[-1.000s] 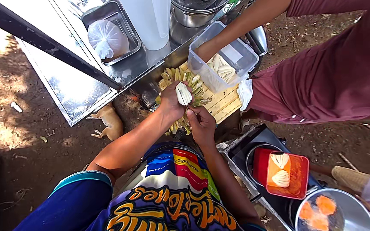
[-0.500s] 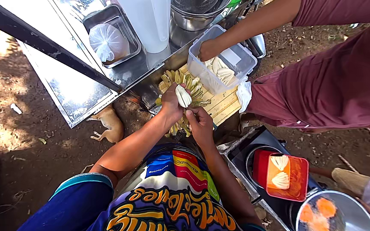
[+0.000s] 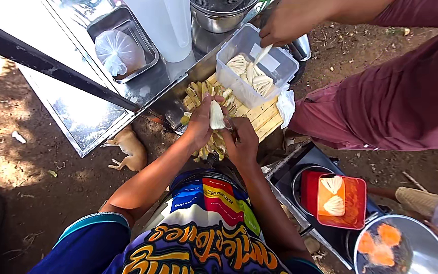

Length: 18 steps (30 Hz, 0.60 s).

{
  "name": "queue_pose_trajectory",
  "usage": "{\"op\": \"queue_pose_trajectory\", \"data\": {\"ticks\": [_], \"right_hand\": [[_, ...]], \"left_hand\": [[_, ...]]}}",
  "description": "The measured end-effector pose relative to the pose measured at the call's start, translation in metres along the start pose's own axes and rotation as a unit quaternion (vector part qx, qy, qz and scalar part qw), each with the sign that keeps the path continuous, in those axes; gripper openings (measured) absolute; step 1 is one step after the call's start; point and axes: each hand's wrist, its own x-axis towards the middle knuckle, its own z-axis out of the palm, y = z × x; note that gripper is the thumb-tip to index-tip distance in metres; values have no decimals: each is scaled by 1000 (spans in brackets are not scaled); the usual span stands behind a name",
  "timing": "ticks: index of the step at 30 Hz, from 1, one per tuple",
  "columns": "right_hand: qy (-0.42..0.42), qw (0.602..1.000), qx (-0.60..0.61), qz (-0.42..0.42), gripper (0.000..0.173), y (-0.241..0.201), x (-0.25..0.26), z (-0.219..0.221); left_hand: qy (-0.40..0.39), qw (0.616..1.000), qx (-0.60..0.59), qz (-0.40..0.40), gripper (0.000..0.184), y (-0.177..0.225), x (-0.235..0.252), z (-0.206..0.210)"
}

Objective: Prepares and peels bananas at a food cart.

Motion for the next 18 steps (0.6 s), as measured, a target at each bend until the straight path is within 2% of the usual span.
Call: {"op": "queue_pose_trajectory", "data": {"ticks": [2, 4, 5, 9, 12, 18], "right_hand": [[-21, 997, 64, 38, 38, -7, -4, 0], [-47, 980, 156, 113, 56, -10, -8, -1], [-56, 969, 199, 136, 56, -10, -10, -1], [-39, 938, 285, 193, 33, -13, -17, 0], [-17, 919, 325, 222, 21, -14, -22, 5], [-9, 924, 331, 190, 16, -20, -24, 8]], "left_hand": [[52, 996, -63, -43, 50, 3, -1, 5], [53, 993, -98, -39, 46, 4, 3, 2], [41, 993, -111, -30, 47, 4, 4, -1], [3, 993, -122, 2, 50, 6, 7, -5], [33, 992, -125, 5, 52, 9, 7, 0], [99, 990, -97, 9, 54, 7, 9, 4]]}}
